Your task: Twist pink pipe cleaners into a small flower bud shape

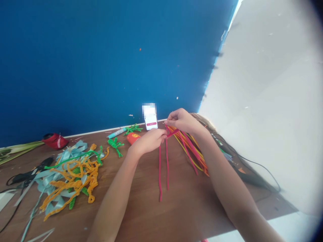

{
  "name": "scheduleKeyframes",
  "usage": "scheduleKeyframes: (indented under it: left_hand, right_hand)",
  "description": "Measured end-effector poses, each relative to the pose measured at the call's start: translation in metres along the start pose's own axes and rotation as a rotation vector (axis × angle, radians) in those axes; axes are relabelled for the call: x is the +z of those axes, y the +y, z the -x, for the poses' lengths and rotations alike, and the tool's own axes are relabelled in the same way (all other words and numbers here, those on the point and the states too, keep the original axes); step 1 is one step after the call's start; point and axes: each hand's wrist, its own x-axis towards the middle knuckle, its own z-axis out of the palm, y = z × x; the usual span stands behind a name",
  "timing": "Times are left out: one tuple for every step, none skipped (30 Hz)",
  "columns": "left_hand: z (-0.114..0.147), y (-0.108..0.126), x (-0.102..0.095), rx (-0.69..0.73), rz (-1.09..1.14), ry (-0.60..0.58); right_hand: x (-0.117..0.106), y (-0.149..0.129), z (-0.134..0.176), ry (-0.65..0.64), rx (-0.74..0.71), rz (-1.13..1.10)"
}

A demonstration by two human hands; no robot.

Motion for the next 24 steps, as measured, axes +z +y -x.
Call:
scheduleKeyframes:
  left_hand:
    - [-0.001,-0.001,0.001,-0.016,-0.043,0.033]
    - [-0.002,-0.001,0.002,-0.033,-0.096,0.075]
    - [-0.003,-0.001,0.004,-0.052,-0.154,0.122]
    - [-0.004,-0.001,0.005,-0.072,-0.21,0.164]
    - [-0.005,-0.001,0.006,-0.094,-0.26,0.199]
    - [-0.006,-0.001,0.007,-0.116,-0.3,0.224]
    - [-0.007,0.0,0.008,-0.136,-0.328,0.239]
    - [-0.007,0.0,0.009,-0.152,-0.346,0.25]
    - [-0.008,0.0,0.009,-0.164,-0.357,0.26]
    - [-0.008,0.0,0.009,-0.172,-0.362,0.275]
    - [-0.008,0.001,0.009,-0.175,-0.36,0.294]
    - [-0.008,0.001,0.009,-0.174,-0.352,0.314]
    - [-0.007,0.002,0.008,-0.169,-0.337,0.335]
    - [-0.007,0.002,0.008,-0.158,-0.316,0.353]
    - [-0.007,0.002,0.007,-0.144,-0.292,0.366]
    - [-0.007,0.003,0.007,-0.132,-0.266,0.379]
    - [-0.006,0.003,0.007,-0.124,-0.243,0.395]
    - [-0.006,0.004,0.007,-0.121,-0.218,0.416]
    - [-0.006,0.004,0.006,-0.125,-0.192,0.441]
    - [-0.006,0.005,0.006,-0.132,-0.163,0.473]
    - [-0.006,0.005,0.006,-0.139,-0.13,0.507]
    - [-0.005,0.006,0.005,-0.139,-0.09,0.536]
    - [-0.005,0.006,0.004,-0.133,-0.046,0.559]
    - [-0.005,0.007,0.003,-0.122,-0.001,0.575]
  right_hand:
    - [0.0,-0.002,0.001,0.007,-0.003,0.012]
    - [0.001,-0.004,0.002,0.012,-0.005,0.018]
    - [0.001,-0.006,0.002,0.017,-0.006,0.021]
    - [0.001,-0.007,0.003,0.023,-0.002,0.027]
    - [0.001,-0.009,0.004,0.03,0.003,0.036]
    - [0.0,-0.011,0.005,0.041,0.009,0.049]
    - [-0.001,-0.013,0.007,0.052,0.014,0.065]
    - [-0.002,-0.015,0.008,0.059,0.018,0.08]
    - [-0.003,-0.018,0.01,0.065,0.019,0.093]
    - [-0.004,-0.02,0.011,0.068,0.016,0.101]
    - [-0.005,-0.023,0.013,0.07,0.013,0.104]
    - [-0.005,-0.025,0.014,0.071,0.011,0.102]
    - [-0.006,-0.027,0.015,0.07,0.01,0.097]
    - [-0.006,-0.029,0.016,0.068,0.009,0.09]
    - [-0.006,-0.03,0.017,0.064,0.007,0.083]
    - [-0.006,-0.03,0.017,0.058,0.006,0.078]
    - [-0.006,-0.031,0.017,0.052,0.005,0.077]
    - [-0.006,-0.031,0.018,0.045,0.004,0.075]
    - [-0.007,-0.031,0.018,0.038,0.003,0.071]
    - [-0.007,-0.031,0.019,0.033,0.002,0.064]
    - [-0.008,-0.031,0.019,0.028,0.004,0.053]
    - [-0.009,-0.03,0.02,0.024,0.005,0.041]
    - [-0.01,-0.03,0.021,0.021,0.008,0.029]
    - [-0.01,-0.03,0.021,0.017,0.013,0.02]
